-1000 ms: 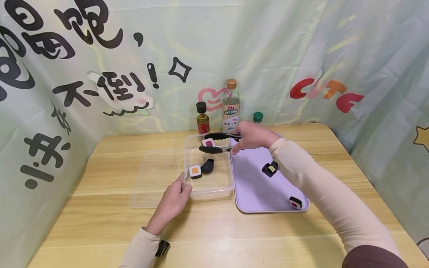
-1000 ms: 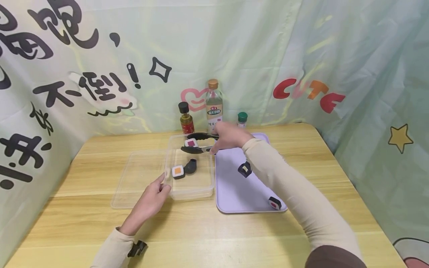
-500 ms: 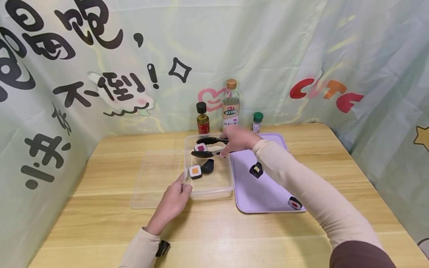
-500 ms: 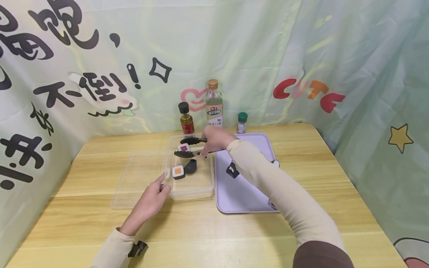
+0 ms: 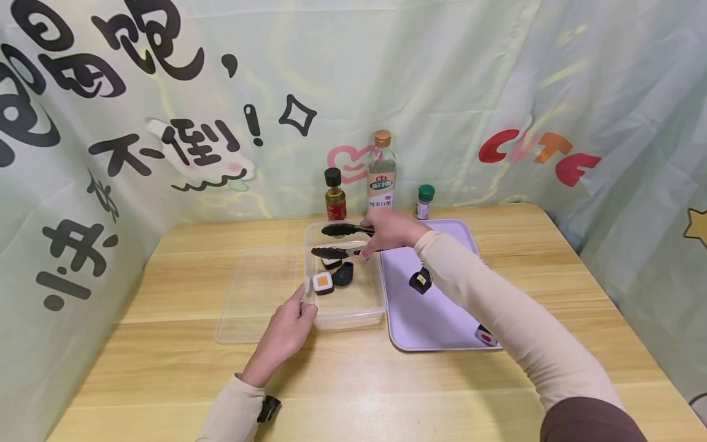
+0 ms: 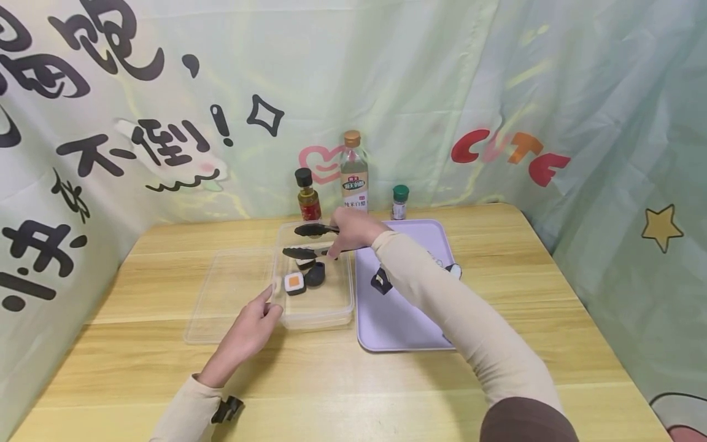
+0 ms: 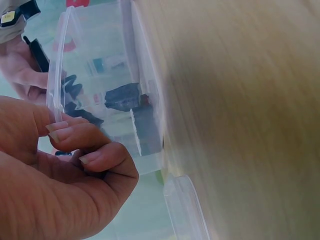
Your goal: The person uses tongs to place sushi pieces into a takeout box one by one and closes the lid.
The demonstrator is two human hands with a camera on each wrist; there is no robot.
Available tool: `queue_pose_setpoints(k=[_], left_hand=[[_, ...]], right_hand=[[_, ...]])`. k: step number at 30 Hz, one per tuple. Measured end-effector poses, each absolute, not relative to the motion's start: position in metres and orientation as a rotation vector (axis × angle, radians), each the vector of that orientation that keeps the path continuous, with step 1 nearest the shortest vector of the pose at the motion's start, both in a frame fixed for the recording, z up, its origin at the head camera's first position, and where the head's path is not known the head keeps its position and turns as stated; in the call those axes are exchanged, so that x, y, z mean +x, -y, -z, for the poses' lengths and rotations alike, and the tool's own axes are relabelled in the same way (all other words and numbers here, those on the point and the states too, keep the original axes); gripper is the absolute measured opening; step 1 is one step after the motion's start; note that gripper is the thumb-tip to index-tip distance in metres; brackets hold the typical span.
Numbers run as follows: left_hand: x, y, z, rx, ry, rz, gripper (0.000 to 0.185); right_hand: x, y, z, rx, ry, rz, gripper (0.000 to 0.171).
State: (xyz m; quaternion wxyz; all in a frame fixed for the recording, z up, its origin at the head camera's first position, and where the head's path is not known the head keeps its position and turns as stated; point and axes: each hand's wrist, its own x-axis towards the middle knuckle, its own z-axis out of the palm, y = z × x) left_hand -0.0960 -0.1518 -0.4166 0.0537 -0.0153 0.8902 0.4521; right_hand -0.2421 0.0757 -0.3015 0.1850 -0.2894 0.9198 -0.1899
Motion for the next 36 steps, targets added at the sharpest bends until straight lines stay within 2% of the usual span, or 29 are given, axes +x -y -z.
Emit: queue_pose_setpoints(k=[4, 11, 25, 36], left_hand=[[-0.096, 0.152, 0.417, -0.039, -2.701, -1.377, 0.063], [-0.096, 0.152, 0.416, -0.035, -2.696, -1.383, 0.063], [-0.097, 0.152, 0.417, -0.029, -2.708, -1.367, 0.062], [-0.097, 0.152, 0.417, -0.044, -2.717, -1.347, 0.063]], right_hand=[[-0.237, -0.083, 0.297, -0.802, -2.601, 0.577, 0.032], [-0.226, -0.102, 0.292, -0.767, -2.622, 0.642, 0.074], [-0.191, -0.162, 0.290, -0.614, -2.651, 0.798, 0.082], [-0.168, -0.218, 0.308, -0.517, -2.699, 0.850, 0.081]])
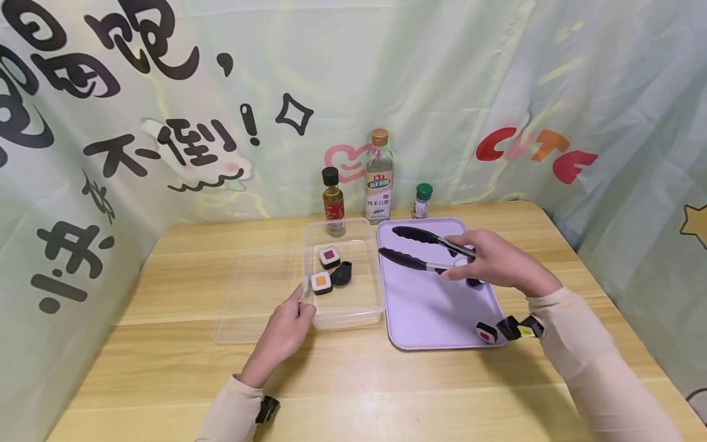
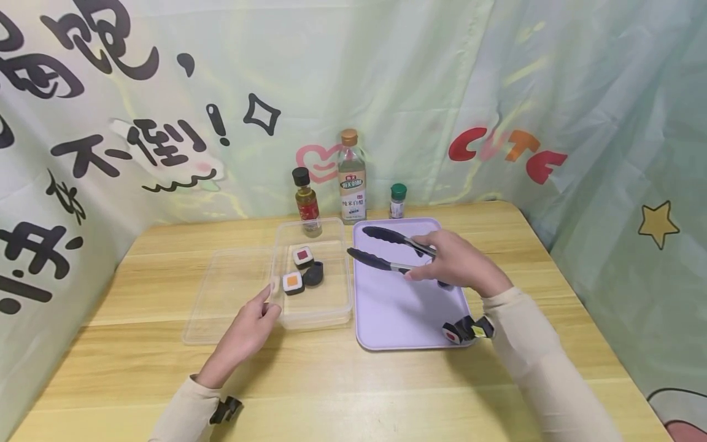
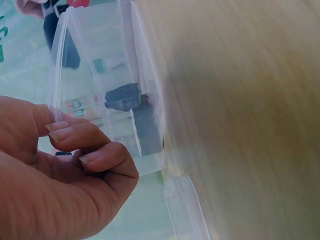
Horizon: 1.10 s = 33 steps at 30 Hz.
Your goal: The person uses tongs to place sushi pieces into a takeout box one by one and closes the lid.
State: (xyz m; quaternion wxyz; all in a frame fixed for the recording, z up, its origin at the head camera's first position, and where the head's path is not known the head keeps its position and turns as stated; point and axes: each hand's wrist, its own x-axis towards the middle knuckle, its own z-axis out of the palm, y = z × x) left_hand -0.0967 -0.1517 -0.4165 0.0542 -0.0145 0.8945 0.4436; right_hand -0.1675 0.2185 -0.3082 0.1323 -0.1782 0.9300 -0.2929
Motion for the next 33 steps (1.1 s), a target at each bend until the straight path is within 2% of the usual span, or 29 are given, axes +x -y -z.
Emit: queue_pose_setpoints(k=[19, 33], left_hand=[[-0.097, 0.151, 0.416, -0.065, -2.715, -1.331, 0.064], [-0.096, 0.152, 0.416, -0.047, -2.713, -1.341, 0.063]], right_hand=[[-0.135, -0.296, 0.342, -0.316, -2.797, 0.858, 0.086], [-0.115, -0.328, 0.358, -0.165, -2.814, 0.900, 0.088]])
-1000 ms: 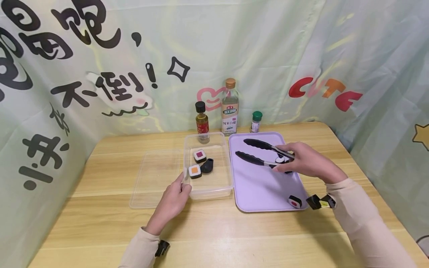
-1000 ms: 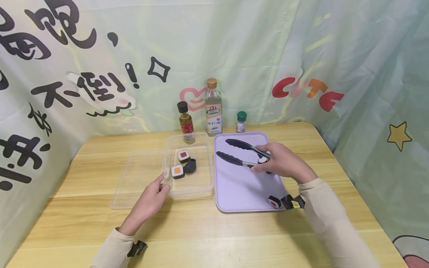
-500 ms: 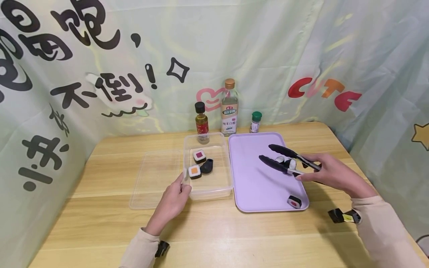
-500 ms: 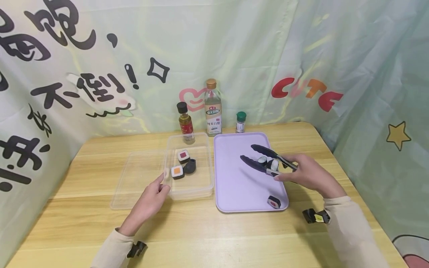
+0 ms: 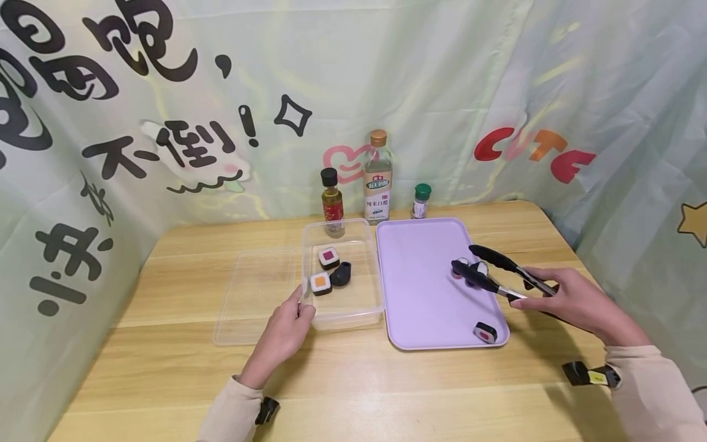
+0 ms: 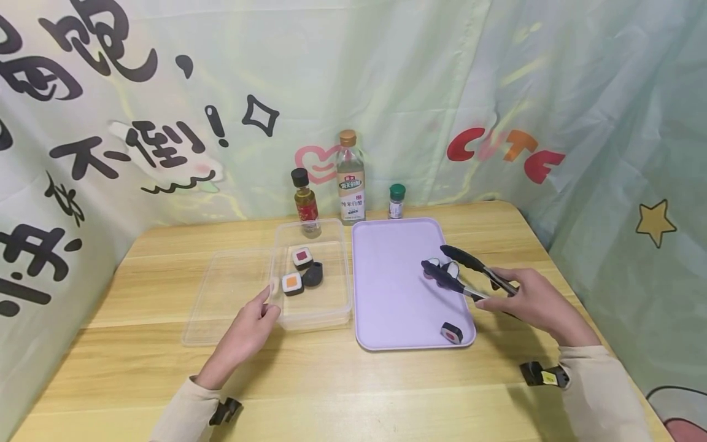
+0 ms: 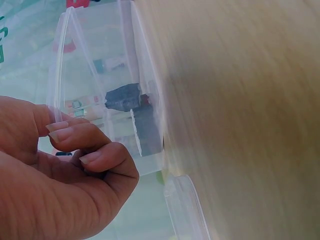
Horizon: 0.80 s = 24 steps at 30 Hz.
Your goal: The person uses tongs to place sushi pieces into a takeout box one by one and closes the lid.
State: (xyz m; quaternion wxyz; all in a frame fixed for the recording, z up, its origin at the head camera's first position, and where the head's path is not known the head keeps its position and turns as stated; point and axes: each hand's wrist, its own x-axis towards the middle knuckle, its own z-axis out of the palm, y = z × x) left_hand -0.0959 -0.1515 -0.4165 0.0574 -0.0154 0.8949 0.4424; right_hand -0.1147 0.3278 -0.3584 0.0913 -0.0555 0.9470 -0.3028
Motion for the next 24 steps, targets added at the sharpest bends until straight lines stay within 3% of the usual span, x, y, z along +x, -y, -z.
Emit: queue_pose_setpoints(k=[24], left_hand=[[-0.096, 0.151, 0.415, -0.062, -2.712, -1.328, 0.063]], right_hand=[[-0.105, -0.349, 0.383, -0.086, -2.760, 0.892, 0.089]])
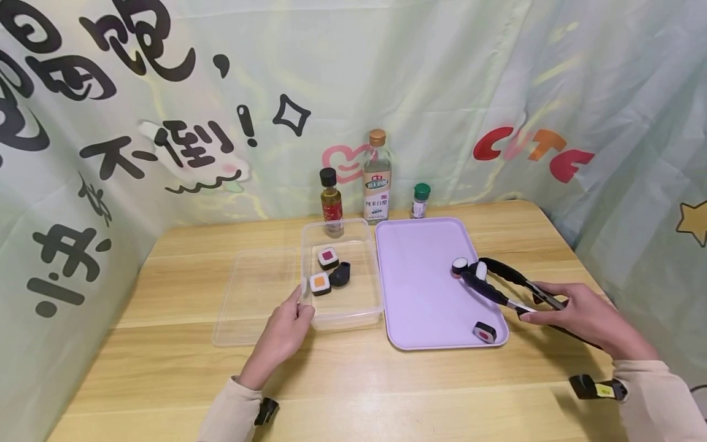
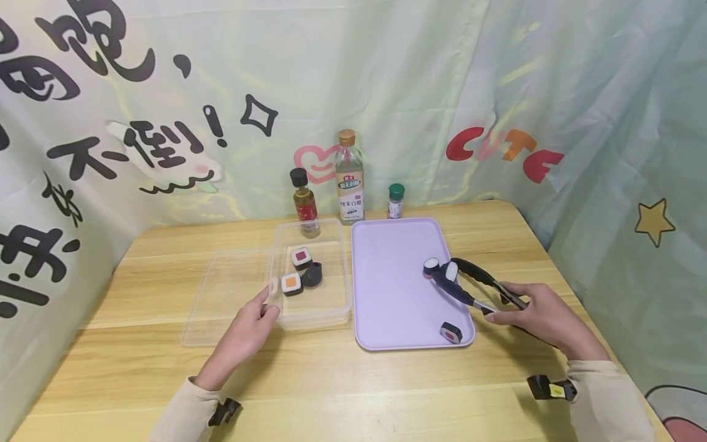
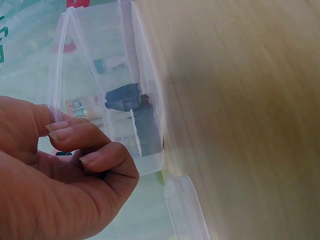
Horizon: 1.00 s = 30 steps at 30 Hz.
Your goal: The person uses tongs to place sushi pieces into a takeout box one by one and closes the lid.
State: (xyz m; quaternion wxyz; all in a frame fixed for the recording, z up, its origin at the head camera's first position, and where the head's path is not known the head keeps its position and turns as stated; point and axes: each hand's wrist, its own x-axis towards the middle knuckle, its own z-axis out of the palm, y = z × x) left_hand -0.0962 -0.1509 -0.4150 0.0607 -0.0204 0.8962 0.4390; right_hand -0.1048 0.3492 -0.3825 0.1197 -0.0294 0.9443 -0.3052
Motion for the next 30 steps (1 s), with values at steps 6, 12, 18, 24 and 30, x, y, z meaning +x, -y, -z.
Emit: queue_pose_setpoints(k=[6, 12, 18, 24, 30], left_hand=[[-0.0964, 0.1515, 0.4149, -0.057, -2.714, -1.326, 0.063], [-0.0964, 0.1521, 0.4157, -0.053, -2.713, -1.333, 0.064], [-0.0962, 0.1527, 0.4166, -0.047, -2.715, -1.335, 0.064], [-0.0960, 0.1527, 0.4168, -0.040, -2.716, -1.340, 0.064], [-0.0960, 0.1523, 0.4165, -0.039, -2.707, -1.348, 0.064]], right_hand=[[-0.1023, -0.3506, 0.3844, -0.079, -2.762, 0.879, 0.088], [-0.1015, -0.3518, 0.3851, -0.088, -2.782, 0.873, 0.087], [-0.1009, -0.3512, 0.3842, -0.112, -2.803, 0.887, 0.084], [-0.1001, -0.3502, 0.3826, -0.117, -2.804, 0.889, 0.082], [-0.1003, -0.3503, 0.3814, -0.118, -2.818, 0.855, 0.081]])
